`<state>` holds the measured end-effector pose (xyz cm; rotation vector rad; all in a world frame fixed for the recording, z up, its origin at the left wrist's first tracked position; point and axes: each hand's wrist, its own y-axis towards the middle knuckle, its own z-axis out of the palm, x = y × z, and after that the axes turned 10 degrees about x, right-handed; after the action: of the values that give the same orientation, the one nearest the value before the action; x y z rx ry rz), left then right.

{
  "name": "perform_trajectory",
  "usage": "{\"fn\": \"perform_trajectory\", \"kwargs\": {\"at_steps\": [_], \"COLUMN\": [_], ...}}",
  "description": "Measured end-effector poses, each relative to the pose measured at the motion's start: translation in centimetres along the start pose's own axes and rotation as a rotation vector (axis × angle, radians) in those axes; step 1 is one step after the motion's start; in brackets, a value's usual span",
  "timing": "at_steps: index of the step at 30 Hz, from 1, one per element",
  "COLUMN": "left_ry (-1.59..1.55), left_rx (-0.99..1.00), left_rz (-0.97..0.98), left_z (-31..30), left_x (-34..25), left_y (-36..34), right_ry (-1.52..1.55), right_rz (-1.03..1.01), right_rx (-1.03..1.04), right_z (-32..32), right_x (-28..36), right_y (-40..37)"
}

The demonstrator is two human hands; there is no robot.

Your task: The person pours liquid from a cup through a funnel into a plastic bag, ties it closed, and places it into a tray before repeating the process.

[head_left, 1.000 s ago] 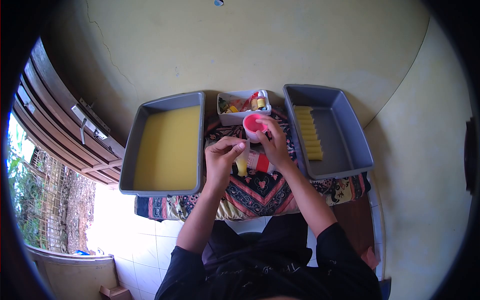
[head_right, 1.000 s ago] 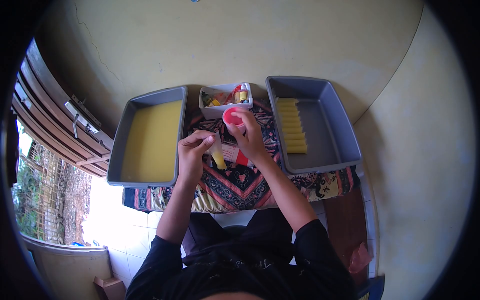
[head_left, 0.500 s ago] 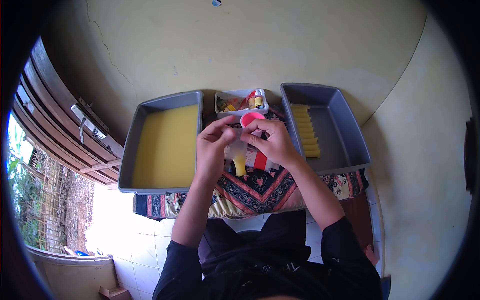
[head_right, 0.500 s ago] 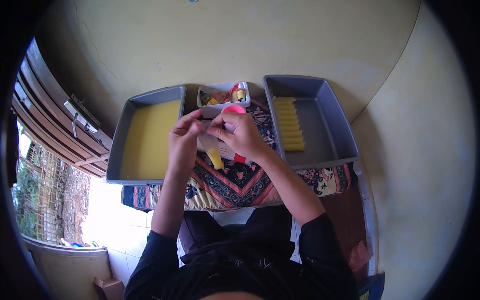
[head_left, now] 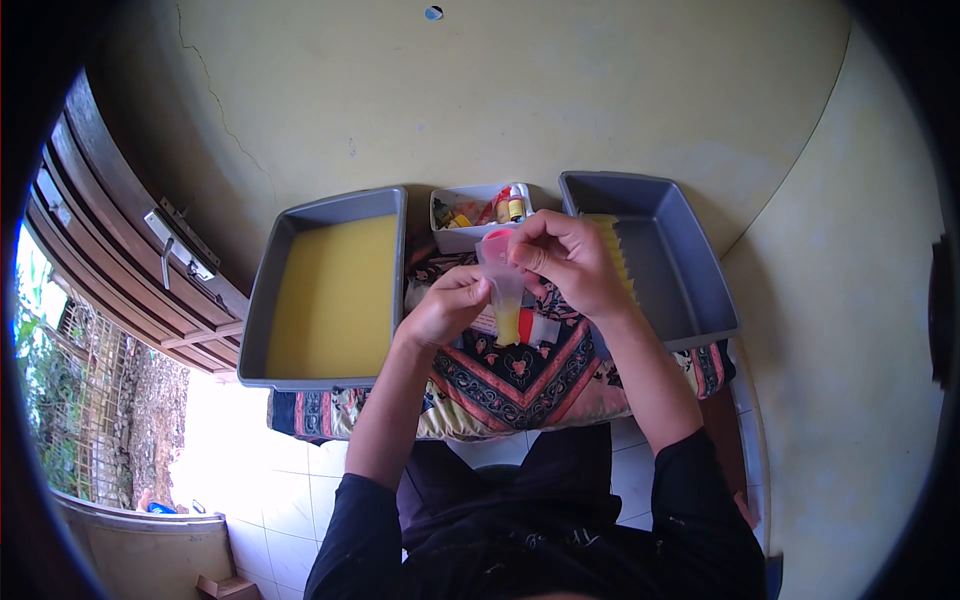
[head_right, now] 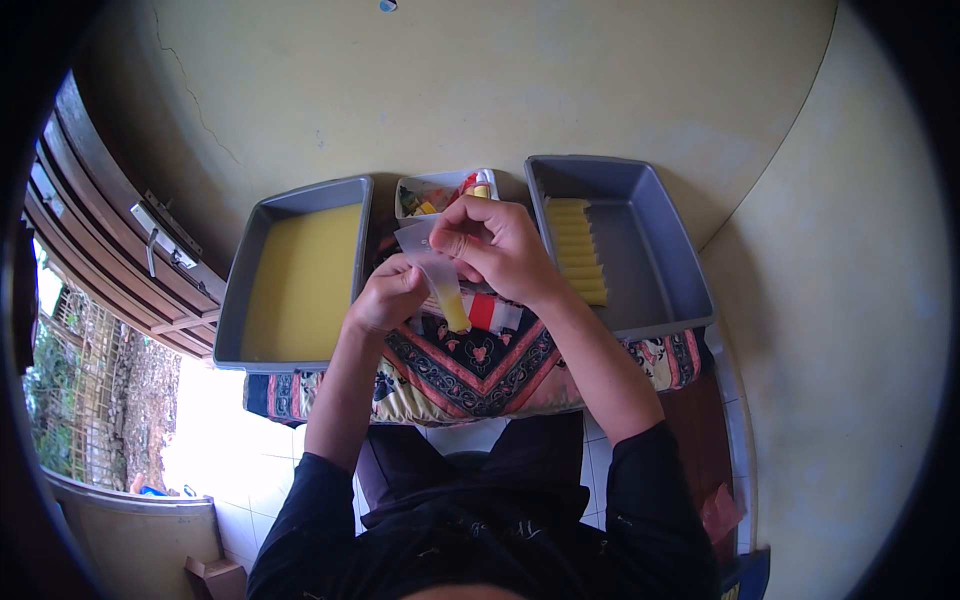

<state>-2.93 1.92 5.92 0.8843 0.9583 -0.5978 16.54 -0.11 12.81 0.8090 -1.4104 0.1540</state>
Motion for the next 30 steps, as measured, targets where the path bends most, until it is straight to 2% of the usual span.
{"fn": "perform_trajectory", "kwargs": {"at_steps": [2, 4, 6, 9, 11, 12, 14, 16, 18, 19, 21, 22, 23, 25, 27, 29, 30], "left_ry": [-0.015, -0.005, 0.006, 0.101, 0.357, 0.357, 0.369, 0.389, 0.41, 0.389, 0.368, 0.356, 0.341, 0.317, 0.3, 0.325, 0.323], "left_rx": [0.14, 0.198, 0.259, 0.196, 0.006, 0.006, -0.098, -0.148, -0.197, -0.222, -0.249, -0.283, -0.315, -0.324, -0.339, -0.221, -0.227], "left_rz": [-0.005, 0.03, 0.067, 0.032, -0.046, -0.047, -0.177, -0.155, -0.131, -0.152, -0.17, -0.273, -0.38, -0.34, -0.295, -0.328, -0.327], "left_z": [1.0, 0.8, 0.7, 1.0, 1.6, 1.9, 2.4, 2.4, 2.4, 2.4, 2.6, 3.1, 3.5, 2.9, 2.1, 1.4, 1.4], "left_x": [-0.4, 0.5, 0.9, 0.7, 0.3, 0.0, -0.5, -0.2, -0.3, -0.3, -1.0, -1.8, -2.2, -0.9, -0.1, 0.1, 0.3], "left_y": [0.9, 1.2, 1.4, 1.1, 0.9, 0.8, 0.9, 1.0, 1.0, 0.9, 0.7, 0.6, 0.4, 0.3, 0.2, -0.2, -0.3], "right_ry": [0.044, 0.09, 0.045, 0.025, 0.052, 0.076, 0.071, 0.066, -0.178, -0.178, -0.969, -0.998, -0.997, -1.36, -1.392, -1.483, -1.48], "right_rz": [-0.002, -0.001, -0.09, -0.087, -0.07, -0.054, -0.047, -0.039, -0.097, -0.1, -0.387, -0.38, -0.375, -0.345, -0.343, -0.273, -0.275], "right_rx": [-0.019, -0.038, -0.07, -0.143, -0.197, -0.251, -0.25, -0.248, -0.367, -0.365, -0.211, -0.096, -0.097, 0.066, 0.036, 0.061, 0.067], "right_z": [-0.1, -0.1, -0.3, -0.9, -1.1, -1.2, -1.8, -2.0, -1.6, -1.4, -1.2, -0.7, -0.2, 0.4, 0.2, -0.4, -0.7], "right_x": [0.2, 0.1, -0.6, -1.2, -1.6, -1.9, -2.9, -3.9, -4.3, -3.9, -2.4, -2.1, -2.0, -2.0, -3.0, -3.1, -3.5], "right_y": [-0.3, -0.4, -0.3, -0.5, -0.5, -0.6, -0.7, -0.8, -0.8, -0.9, -1.2, -1.3, -1.4, -1.5, -1.4, -1.6, -1.7]}}
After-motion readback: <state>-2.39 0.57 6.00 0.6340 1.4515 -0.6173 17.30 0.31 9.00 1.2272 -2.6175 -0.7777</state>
